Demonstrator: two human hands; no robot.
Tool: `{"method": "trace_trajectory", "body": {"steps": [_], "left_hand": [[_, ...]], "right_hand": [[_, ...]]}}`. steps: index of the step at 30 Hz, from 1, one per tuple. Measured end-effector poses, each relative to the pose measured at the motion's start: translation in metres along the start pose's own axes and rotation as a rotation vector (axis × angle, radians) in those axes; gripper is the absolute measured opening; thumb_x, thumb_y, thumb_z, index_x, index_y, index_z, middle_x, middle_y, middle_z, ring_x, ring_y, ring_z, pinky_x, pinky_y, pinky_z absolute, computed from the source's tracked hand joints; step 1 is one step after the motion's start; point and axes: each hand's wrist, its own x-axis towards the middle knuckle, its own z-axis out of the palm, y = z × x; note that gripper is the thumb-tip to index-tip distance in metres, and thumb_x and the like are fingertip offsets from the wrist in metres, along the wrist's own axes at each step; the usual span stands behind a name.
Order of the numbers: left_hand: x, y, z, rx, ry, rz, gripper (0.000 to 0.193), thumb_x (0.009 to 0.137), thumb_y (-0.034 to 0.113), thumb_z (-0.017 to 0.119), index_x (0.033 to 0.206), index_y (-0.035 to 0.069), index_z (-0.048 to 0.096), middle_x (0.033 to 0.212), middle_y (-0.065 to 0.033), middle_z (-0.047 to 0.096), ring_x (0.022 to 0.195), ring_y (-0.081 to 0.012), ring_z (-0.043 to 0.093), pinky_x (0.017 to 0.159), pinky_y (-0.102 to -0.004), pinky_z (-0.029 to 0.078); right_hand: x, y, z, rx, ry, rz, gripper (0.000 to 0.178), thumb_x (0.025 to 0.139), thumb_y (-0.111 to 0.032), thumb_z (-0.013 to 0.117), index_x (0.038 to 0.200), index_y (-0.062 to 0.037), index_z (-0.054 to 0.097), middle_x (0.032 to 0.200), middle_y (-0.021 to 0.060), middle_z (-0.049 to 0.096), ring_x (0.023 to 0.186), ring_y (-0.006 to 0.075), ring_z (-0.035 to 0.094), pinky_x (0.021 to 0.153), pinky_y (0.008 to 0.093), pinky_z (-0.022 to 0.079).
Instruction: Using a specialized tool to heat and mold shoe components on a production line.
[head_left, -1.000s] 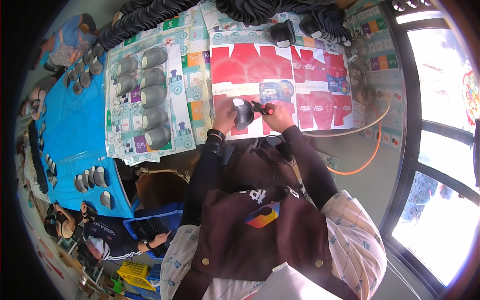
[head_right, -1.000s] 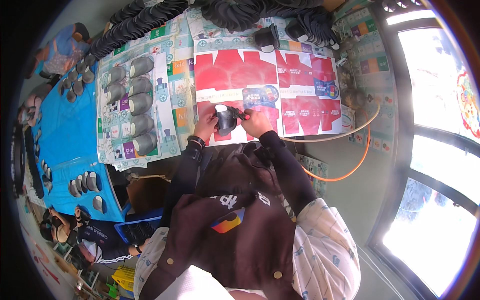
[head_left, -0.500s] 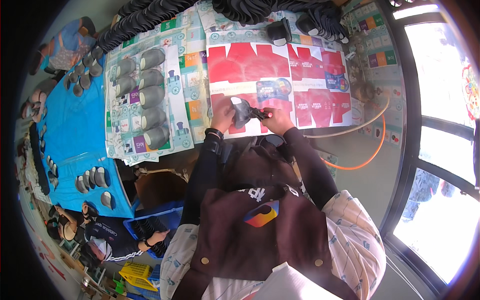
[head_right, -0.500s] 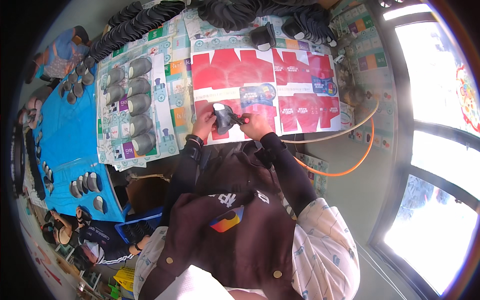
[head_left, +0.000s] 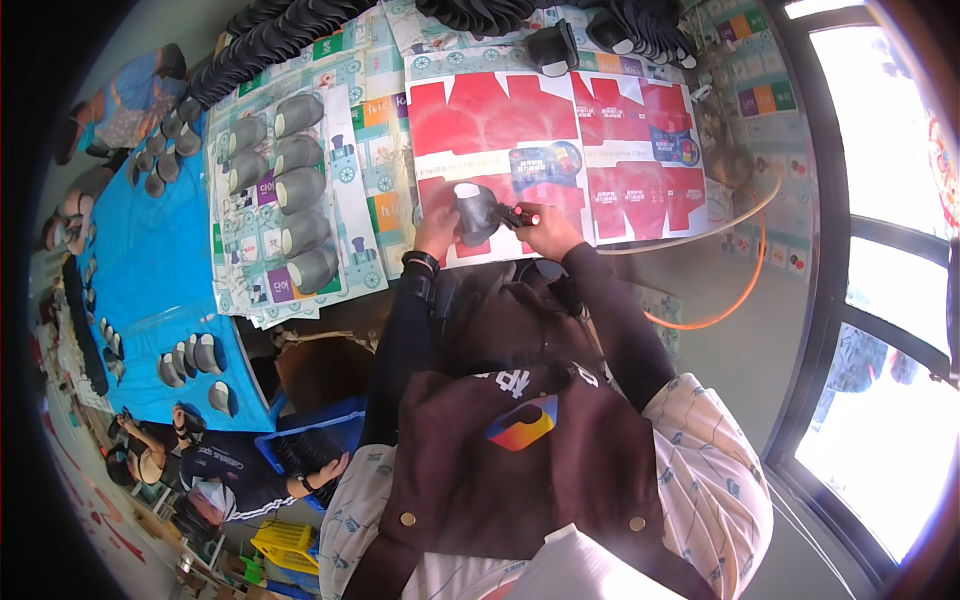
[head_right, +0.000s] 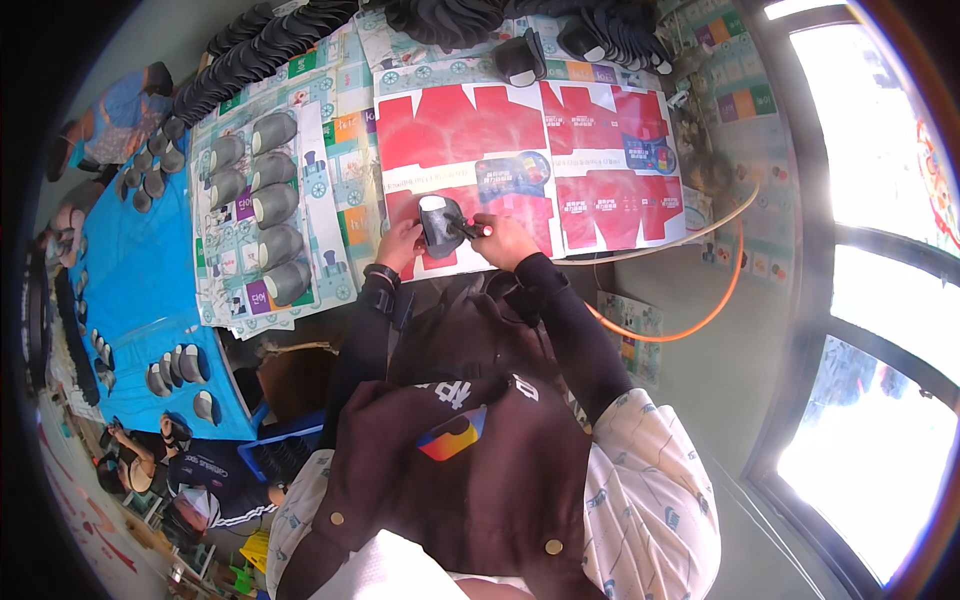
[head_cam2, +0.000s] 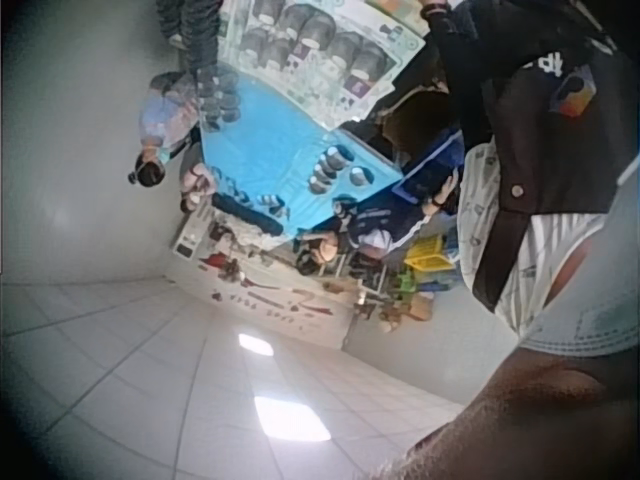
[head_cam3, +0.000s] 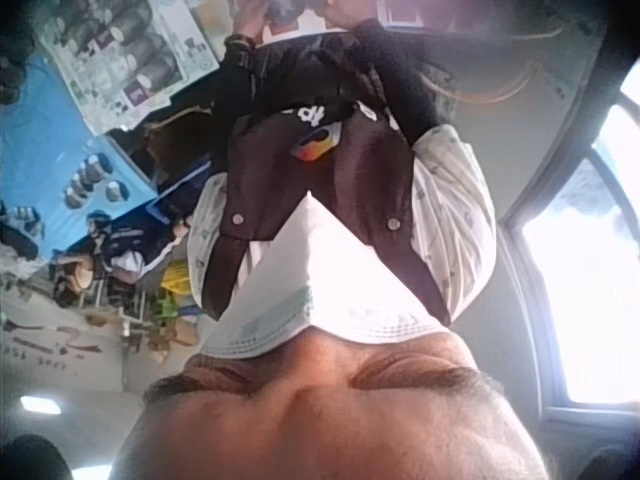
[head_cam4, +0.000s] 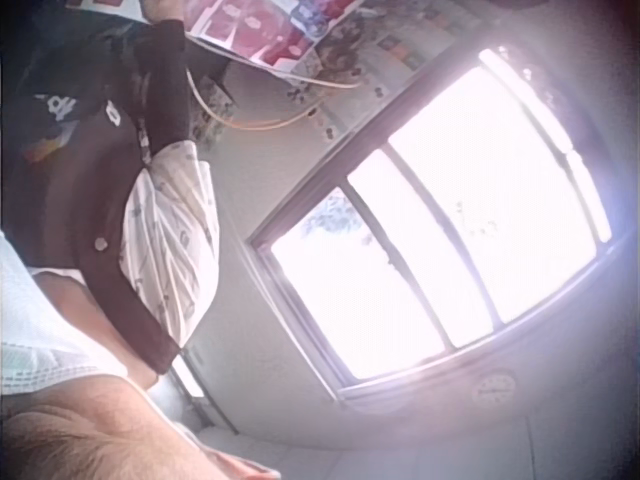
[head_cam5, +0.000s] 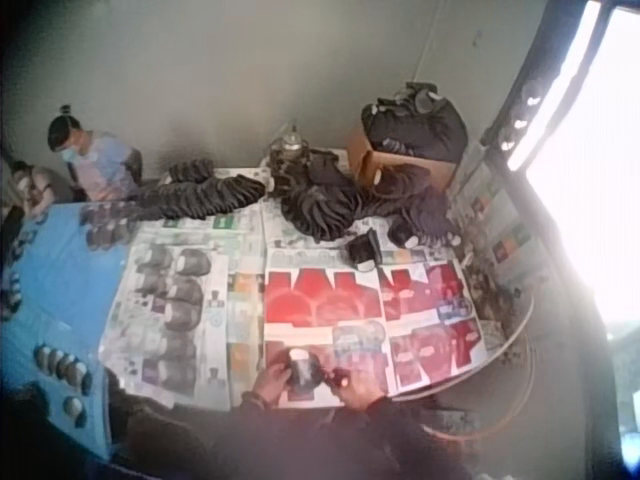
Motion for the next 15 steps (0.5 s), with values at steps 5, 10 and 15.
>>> {"method": "trace_trajectory", "body": {"steps": [5, 10, 15], "left_hand": [[-0.002, 0.000, -0.004, -0.016, -0.012, -0.034, 0.056, 0.098, 0.030, 0.065, 0.137, -0.009, 0.052, 0.119, -0.0189, 0.066, 0.091, -0.0236, 0.071, 0.071, -0.0337, 0.063], [-0.006, 0.006, 0.003, -0.037, 0.017, -0.014, 0.056, 0.097, 0.030, 0.066, 0.137, -0.007, 0.053, 0.121, -0.0175, 0.066, 0.094, -0.0230, 0.071, 0.072, -0.0337, 0.062], [-0.011, 0.018, 0.010, 0.016, 0.041, -0.007, 0.055, 0.095, 0.029, 0.069, 0.135, -0.006, 0.055, 0.123, -0.0162, 0.066, 0.096, -0.0224, 0.071, 0.073, -0.0334, 0.062]], "right_hand": [[-0.002, -0.001, -0.005, -0.073, -0.033, -0.009, 0.031, 0.080, -0.022, 0.063, 0.105, -0.0051, 0.070, 0.088, 0.0273, 0.068, 0.089, 0.0461, 0.065, 0.078, 0.0512, 0.051], [-0.007, -0.006, -0.006, -0.178, 0.001, -0.045, 0.036, 0.079, -0.022, 0.062, 0.110, -0.0045, 0.071, 0.090, 0.0285, 0.068, 0.091, 0.0456, 0.066, 0.080, 0.0502, 0.052], [-0.011, 0.000, -0.004, -0.065, -0.163, 0.083, 0.044, 0.077, -0.022, 0.060, 0.116, -0.0029, 0.070, 0.095, 0.0313, 0.067, 0.097, 0.0471, 0.065, 0.087, 0.0503, 0.051]]}}
